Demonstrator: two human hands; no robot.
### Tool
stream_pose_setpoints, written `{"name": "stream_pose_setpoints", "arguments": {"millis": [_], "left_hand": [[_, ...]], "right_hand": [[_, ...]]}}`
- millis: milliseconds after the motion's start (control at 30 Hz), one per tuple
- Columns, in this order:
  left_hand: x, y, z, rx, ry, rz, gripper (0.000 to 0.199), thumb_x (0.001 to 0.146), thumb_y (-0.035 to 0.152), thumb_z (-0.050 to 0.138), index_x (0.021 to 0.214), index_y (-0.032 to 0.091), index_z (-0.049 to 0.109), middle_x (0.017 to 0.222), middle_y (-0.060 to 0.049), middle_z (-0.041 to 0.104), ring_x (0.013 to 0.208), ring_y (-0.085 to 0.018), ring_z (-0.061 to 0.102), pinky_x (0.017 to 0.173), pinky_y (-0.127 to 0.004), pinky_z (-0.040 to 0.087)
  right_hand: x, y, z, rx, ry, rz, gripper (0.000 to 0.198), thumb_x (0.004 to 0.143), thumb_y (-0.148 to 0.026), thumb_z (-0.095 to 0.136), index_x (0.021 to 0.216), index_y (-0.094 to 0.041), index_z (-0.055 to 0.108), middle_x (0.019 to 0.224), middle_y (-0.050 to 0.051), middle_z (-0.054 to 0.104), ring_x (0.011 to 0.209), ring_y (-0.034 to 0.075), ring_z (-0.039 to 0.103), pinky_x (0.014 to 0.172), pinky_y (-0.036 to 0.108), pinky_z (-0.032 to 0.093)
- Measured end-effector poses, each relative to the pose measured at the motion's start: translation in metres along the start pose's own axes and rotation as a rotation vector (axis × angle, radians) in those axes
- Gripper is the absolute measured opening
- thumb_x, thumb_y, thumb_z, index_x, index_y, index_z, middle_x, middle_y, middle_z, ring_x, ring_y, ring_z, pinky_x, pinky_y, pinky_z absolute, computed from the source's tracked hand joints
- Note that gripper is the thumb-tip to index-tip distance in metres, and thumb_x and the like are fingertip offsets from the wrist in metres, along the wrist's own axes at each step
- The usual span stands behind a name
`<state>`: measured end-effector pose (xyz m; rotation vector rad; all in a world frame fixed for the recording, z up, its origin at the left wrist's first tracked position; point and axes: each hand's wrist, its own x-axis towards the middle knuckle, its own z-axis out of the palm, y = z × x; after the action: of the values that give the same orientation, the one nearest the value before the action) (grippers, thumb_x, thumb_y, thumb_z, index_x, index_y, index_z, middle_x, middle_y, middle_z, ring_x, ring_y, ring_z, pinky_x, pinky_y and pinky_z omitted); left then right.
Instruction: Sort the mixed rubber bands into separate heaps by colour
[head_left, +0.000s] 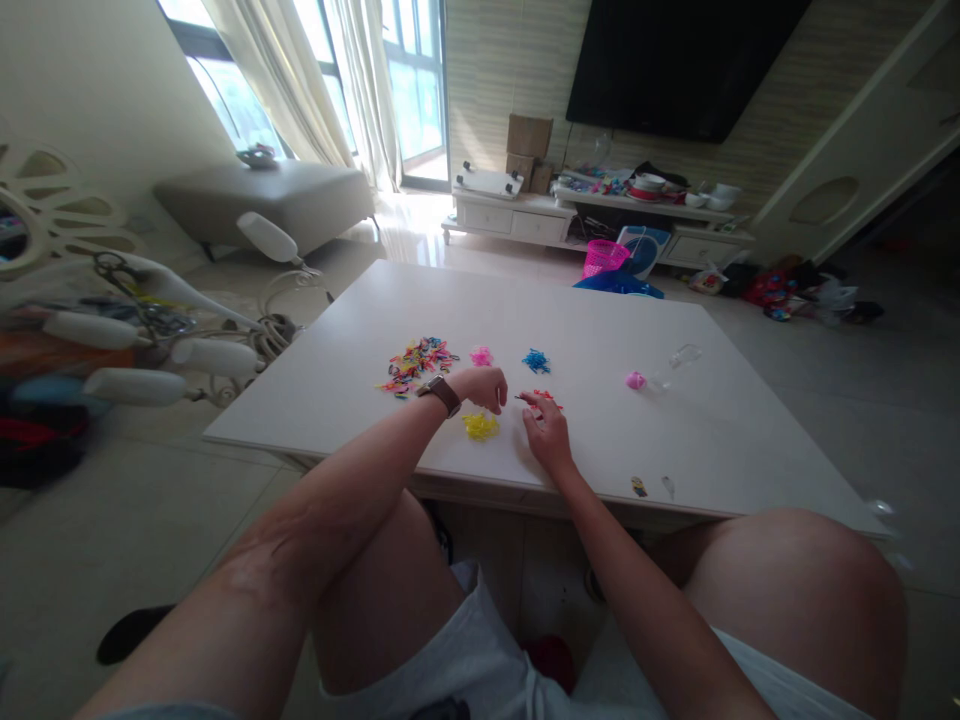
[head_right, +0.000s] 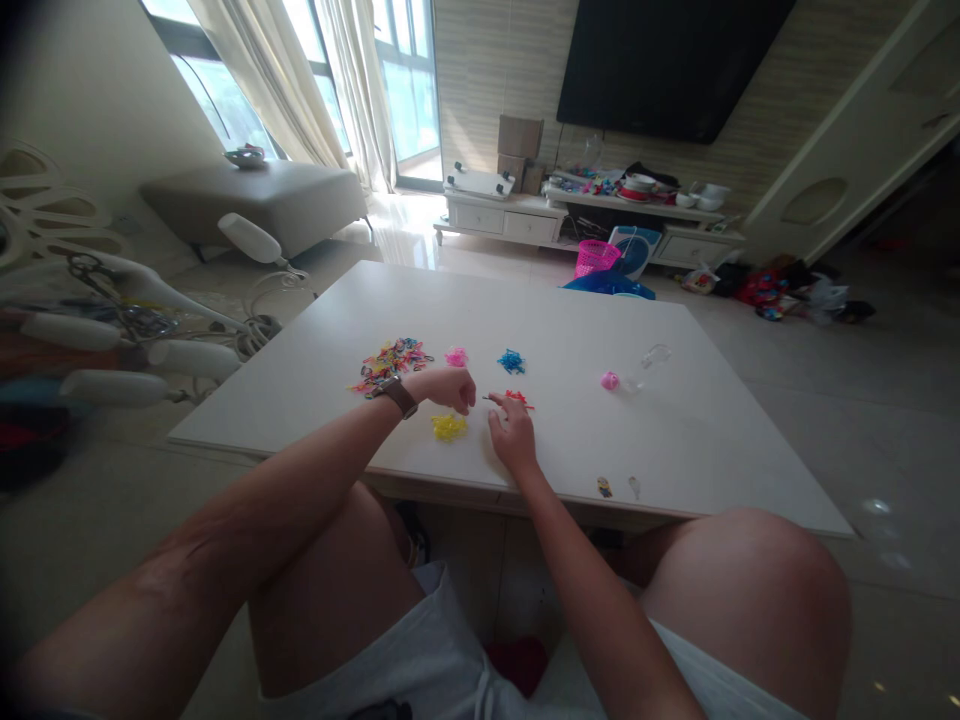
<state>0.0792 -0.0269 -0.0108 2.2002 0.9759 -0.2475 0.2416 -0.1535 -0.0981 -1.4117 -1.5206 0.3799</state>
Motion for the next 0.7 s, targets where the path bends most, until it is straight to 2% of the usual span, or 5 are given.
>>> {"name": "stream_pose_setpoints", "arguments": {"millis": [100,200,467,600,700], "left_hand": [[-0.002,0.001,-0.001,-0.130,0.068,0.070,0.030,0.071,0.027,0.083,0.097,0.014,0.077,0.083,-0.007,0.077,0.064,-0.014,0.065,0.057,-0.022,0.047],[0.000,0.001,0.000,-0.266,0.142,0.142,0.018,0.073,0.024,0.080,0.086,0.012,0.074,0.074,-0.006,0.075,0.063,-0.014,0.066,0.054,-0.021,0.047],[0.004,-0.001,-0.001,-0.365,0.202,0.206,0.004,0.069,0.009,0.074,0.071,0.013,0.071,0.060,-0.002,0.069,0.057,-0.012,0.064,0.051,-0.019,0.045],[0.002,-0.015,-0.011,-0.343,0.353,0.125,0.005,0.068,0.007,0.071,0.067,0.012,0.072,0.058,-0.002,0.067,0.053,-0.011,0.059,0.050,-0.019,0.042],[0.001,-0.032,-0.018,-0.307,0.439,0.028,0.006,0.067,0.006,0.069,0.066,0.012,0.071,0.058,-0.002,0.068,0.055,-0.012,0.060,0.052,-0.020,0.043]], "right_hand": [[0.000,0.002,0.000,-0.022,-0.029,-0.026,0.034,0.093,-0.029,0.055,0.123,-0.024,0.070,0.123,0.009,0.072,0.115,0.028,0.064,0.092,0.046,0.057],[-0.001,0.002,0.001,-0.039,-0.063,-0.053,0.036,0.093,-0.028,0.056,0.126,-0.026,0.069,0.123,0.008,0.072,0.115,0.028,0.064,0.096,0.048,0.055],[-0.002,0.001,0.001,-0.036,-0.084,-0.078,0.041,0.091,-0.027,0.056,0.131,-0.026,0.065,0.124,0.008,0.072,0.113,0.027,0.064,0.091,0.045,0.056],[-0.002,0.002,0.002,-0.014,-0.037,-0.040,0.048,0.090,-0.026,0.055,0.138,-0.025,0.059,0.130,0.008,0.070,0.109,0.026,0.065,0.081,0.041,0.057],[-0.002,0.004,0.003,-0.012,-0.003,-0.025,0.046,0.090,-0.027,0.054,0.135,-0.024,0.059,0.127,0.009,0.070,0.105,0.026,0.066,0.079,0.040,0.056]]}}
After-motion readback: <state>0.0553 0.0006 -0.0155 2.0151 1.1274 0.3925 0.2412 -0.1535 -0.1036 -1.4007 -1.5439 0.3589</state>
